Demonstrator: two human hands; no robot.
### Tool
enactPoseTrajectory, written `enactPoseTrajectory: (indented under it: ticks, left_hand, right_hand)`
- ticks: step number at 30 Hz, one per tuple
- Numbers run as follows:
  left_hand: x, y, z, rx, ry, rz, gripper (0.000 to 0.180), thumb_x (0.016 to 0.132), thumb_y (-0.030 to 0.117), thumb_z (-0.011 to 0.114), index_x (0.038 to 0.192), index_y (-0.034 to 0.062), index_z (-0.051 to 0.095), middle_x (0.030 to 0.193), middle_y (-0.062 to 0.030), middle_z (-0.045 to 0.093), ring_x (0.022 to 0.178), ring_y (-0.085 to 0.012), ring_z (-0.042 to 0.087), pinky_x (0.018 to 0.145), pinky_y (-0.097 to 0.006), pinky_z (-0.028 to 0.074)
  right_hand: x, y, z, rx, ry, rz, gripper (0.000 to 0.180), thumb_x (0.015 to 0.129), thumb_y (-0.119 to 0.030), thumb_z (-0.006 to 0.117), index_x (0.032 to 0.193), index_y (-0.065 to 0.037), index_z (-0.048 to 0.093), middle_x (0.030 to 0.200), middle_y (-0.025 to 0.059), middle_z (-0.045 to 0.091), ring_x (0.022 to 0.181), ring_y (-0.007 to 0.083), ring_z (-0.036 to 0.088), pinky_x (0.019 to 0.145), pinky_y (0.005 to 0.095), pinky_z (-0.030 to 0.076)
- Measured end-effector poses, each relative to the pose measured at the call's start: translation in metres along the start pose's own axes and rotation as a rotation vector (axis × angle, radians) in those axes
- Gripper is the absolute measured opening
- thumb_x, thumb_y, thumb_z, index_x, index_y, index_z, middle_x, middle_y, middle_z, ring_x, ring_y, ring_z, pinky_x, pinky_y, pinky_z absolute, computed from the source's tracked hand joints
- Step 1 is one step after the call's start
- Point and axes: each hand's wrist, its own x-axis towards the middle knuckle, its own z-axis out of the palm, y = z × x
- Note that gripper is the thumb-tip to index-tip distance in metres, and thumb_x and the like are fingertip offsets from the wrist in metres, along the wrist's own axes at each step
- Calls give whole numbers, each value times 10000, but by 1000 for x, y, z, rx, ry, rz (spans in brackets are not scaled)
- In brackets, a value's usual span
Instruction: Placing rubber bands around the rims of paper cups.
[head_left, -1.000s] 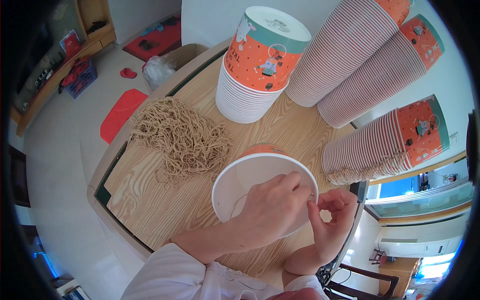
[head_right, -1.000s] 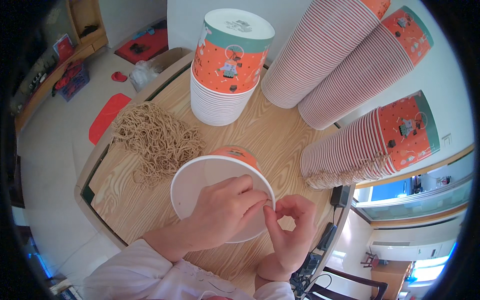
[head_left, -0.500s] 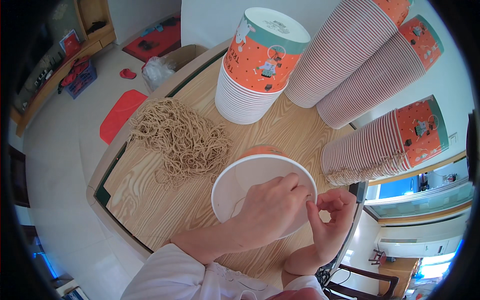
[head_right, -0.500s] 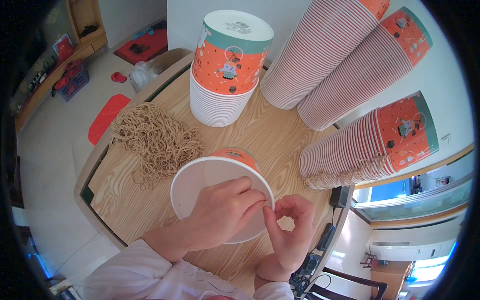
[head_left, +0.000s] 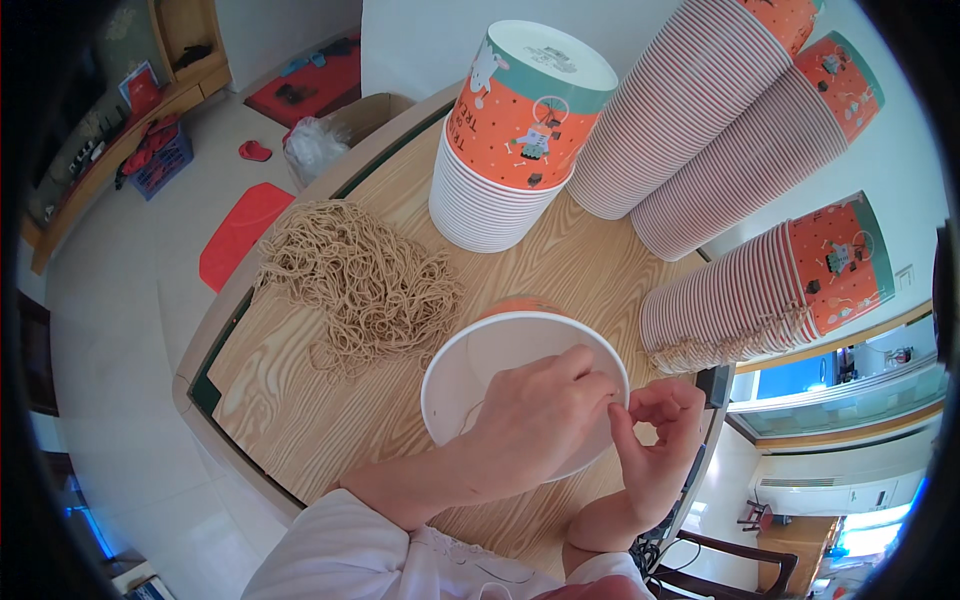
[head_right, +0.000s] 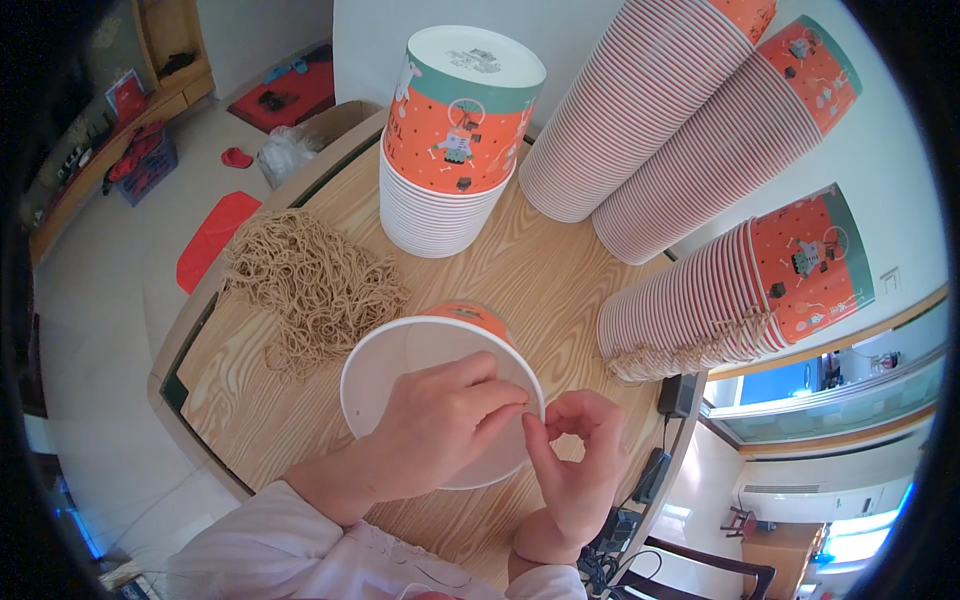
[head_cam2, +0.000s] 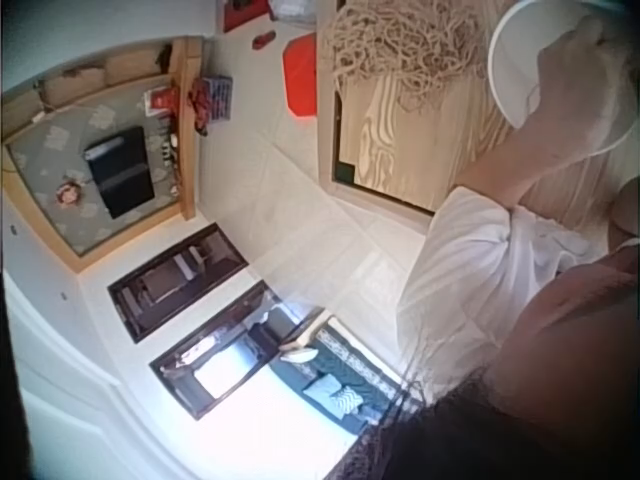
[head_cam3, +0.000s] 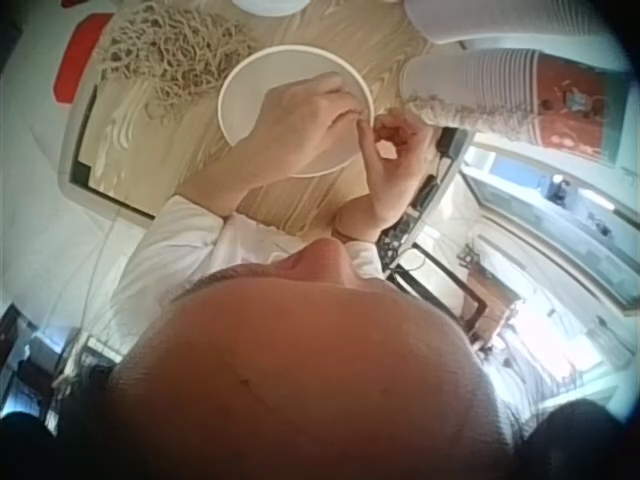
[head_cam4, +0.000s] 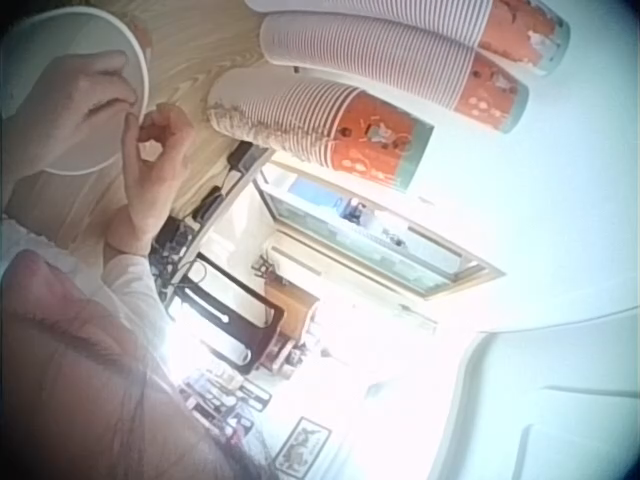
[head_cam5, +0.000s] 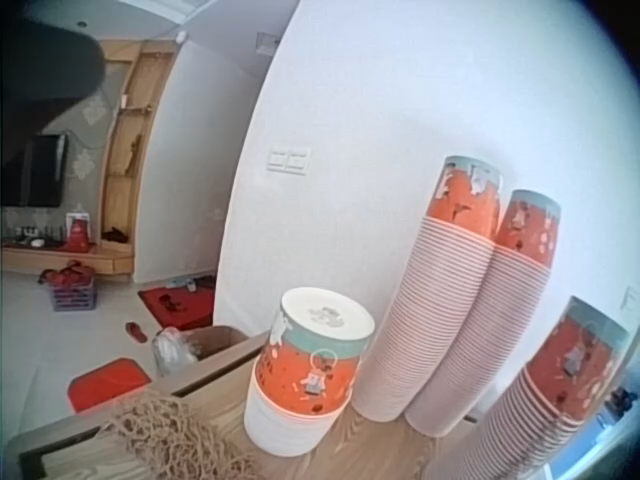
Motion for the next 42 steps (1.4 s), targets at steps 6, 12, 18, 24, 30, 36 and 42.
enactPoseTrajectory:
  ticks: [6, 12, 18, 24, 30, 36, 42]
  left_hand:
    - [3, 2, 2, 27, 47, -40, 62, 792, 117, 690, 827, 89, 647, 798, -36, 565, 694, -223, 626, 577, -350, 501]
    - [2, 2, 1, 39, 27, -46, 61, 802, 118, 678, 851, 86, 663, 813, -38, 573, 705, -228, 630, 586, -356, 505]
    - [1, 2, 0, 26, 1, -44, 91, 797, 120, 676, 884, 97, 689, 825, -39, 581, 719, -234, 633, 604, -360, 509]
    - [1, 2, -2, 13, -3, -52, 71, 798, 136, 682, 856, 95, 681, 829, -40, 582, 716, -237, 632, 606, -363, 507]
    - [2, 2, -1, 3, 24, -54, 62, 794, 117, 689, 837, 82, 662, 824, -41, 591, 709, -244, 630, 602, -365, 503]
    - [5, 0, 0, -51, 97, -10, 81, 794, 94, 694, 860, 76, 649, 833, -50, 632, 723, -248, 637, 609, -356, 506]
    - [5, 0, 3, -104, 101, -34, 74, 811, 86, 678, 870, 71, 637, 832, -70, 649, 724, -248, 638, 616, -351, 507]
  right_hand:
    - [0, -1, 0, -7, 3, -1, 358, 740, 37, 772, 995, -4, 524, 828, 52, 603, 687, 106, 598, 642, 231, 507]
    - [0, 0, 0, -5, 9, -15, 359, 741, 31, 774, 997, -4, 524, 820, 52, 607, 684, 106, 606, 633, 231, 509]
    - [1, -3, 0, -15, 3, -6, 356, 741, 31, 772, 990, -11, 521, 814, 53, 606, 679, 109, 606, 632, 231, 509]
    - [2, -4, 0, -31, -7, -17, 352, 742, 32, 769, 985, -11, 518, 805, 54, 605, 671, 113, 607, 622, 236, 507]
    - [2, -3, 0, -26, -8, -21, 349, 741, 34, 769, 977, -8, 515, 796, 54, 604, 669, 114, 605, 624, 238, 507]
    - [2, -4, 0, -24, -11, -7, 347, 740, 34, 767, 976, -7, 517, 795, 55, 604, 672, 112, 603, 624, 237, 506]
    - [1, -7, 1, -3, 14, -1, 334, 743, 31, 766, 969, -7, 524, 805, 57, 606, 679, 115, 604, 631, 244, 509]
